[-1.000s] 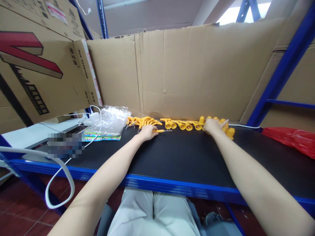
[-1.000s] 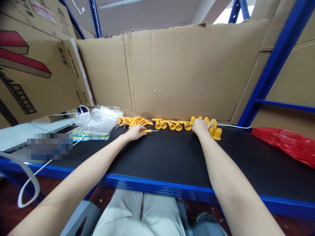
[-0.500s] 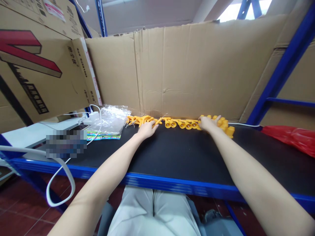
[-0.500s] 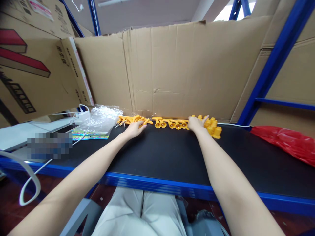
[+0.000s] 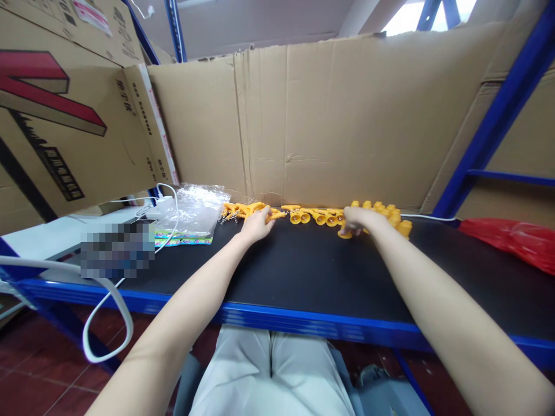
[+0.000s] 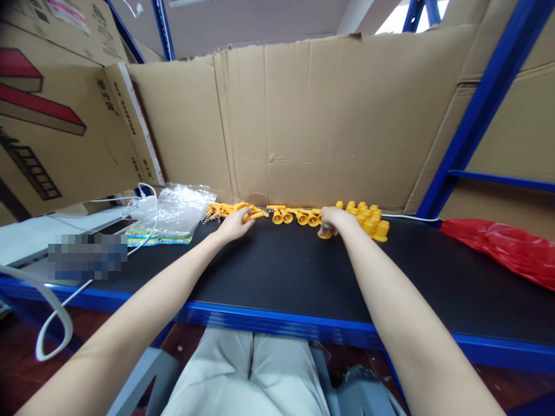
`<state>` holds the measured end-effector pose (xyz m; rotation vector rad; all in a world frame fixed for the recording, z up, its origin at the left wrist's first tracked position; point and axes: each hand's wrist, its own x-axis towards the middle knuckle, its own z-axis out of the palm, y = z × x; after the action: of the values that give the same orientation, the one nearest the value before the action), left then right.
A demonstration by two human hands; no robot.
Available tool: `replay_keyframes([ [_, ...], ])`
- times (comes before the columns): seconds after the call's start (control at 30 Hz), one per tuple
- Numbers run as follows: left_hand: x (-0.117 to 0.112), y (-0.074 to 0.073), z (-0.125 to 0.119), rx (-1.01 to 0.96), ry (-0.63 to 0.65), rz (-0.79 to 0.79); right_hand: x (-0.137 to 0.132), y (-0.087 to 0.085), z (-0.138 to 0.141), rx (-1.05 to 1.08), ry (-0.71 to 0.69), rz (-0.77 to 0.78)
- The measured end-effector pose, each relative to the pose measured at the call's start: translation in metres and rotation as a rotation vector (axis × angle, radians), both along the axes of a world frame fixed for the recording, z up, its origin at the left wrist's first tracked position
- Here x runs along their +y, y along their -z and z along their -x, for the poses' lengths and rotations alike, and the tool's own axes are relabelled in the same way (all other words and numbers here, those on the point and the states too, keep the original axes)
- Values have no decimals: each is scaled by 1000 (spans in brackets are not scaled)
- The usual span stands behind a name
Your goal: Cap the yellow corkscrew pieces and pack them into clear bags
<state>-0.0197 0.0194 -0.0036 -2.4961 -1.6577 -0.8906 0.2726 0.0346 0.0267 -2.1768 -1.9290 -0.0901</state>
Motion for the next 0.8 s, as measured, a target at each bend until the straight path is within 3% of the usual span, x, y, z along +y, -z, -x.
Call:
replay_keyframes([
  [0.03,-1,0,0,4,3,-8,-3,-3,9,7,-32,228],
  [0.1,-2,-1,0,11,-3,-15,-8,-8,26,9,-126,422],
  [0.23,-4,-2,-1,6,-30,7,-13,-4,44,80,-314,427],
  [0.37,-6,-3,-3,15,-28,15,-19,12,46,273,-478,254],
  [0.53,-6,-3,-2,29,-4,28,-21,24,47,68,-369,-84],
  [0.8,-4,-1,-2,19,3,48,-18,25,50,-22,-446,-168],
])
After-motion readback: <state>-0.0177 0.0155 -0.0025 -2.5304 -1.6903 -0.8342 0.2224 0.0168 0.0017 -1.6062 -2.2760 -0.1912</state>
